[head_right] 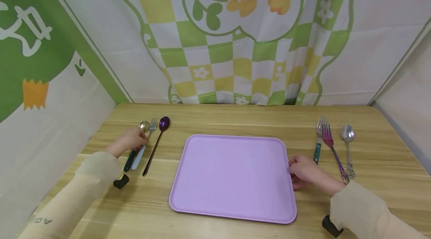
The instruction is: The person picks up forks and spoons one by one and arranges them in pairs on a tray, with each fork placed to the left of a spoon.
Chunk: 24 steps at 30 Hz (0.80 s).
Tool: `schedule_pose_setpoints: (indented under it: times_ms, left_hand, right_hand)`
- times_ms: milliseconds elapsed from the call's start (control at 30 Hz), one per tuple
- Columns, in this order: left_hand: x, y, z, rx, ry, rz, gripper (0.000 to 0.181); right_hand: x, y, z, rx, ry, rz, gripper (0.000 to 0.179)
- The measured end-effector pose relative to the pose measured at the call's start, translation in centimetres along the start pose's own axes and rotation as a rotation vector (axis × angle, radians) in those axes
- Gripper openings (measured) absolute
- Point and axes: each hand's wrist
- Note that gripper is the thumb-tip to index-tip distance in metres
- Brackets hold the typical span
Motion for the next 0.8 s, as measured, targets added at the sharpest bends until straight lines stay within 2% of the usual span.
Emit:
schedule_pose_setpoints:
  times_ms: [233,567,800]
  left_hand:
    - [-0.3,0.3,-0.5,0.045,0.011,-0.061,0.011]
    - [-0.4,0.5,-0.4,0.134,-0.055,-0.160,0.012]
    - [-0.3,1.1,-0.9,0.119,-0.072,-0.191,0.020]
  right_hand:
    - [0.0,-0.1,0.0,-0.013,-0.008,-0.016,0.023]
    - [0.0,0.1,0.2,-0.006,-0.005,-0.011,0.024]
    - [0.0,0.4,0.1,0.013,-0.010,0.016,0.026]
Point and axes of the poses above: each hand's wrist, its own z-axis towards the middle knuckle, its own x-axis out of the back of the hand, y = z × x, and after that the axes turned 9 degrees about -y, right-handed
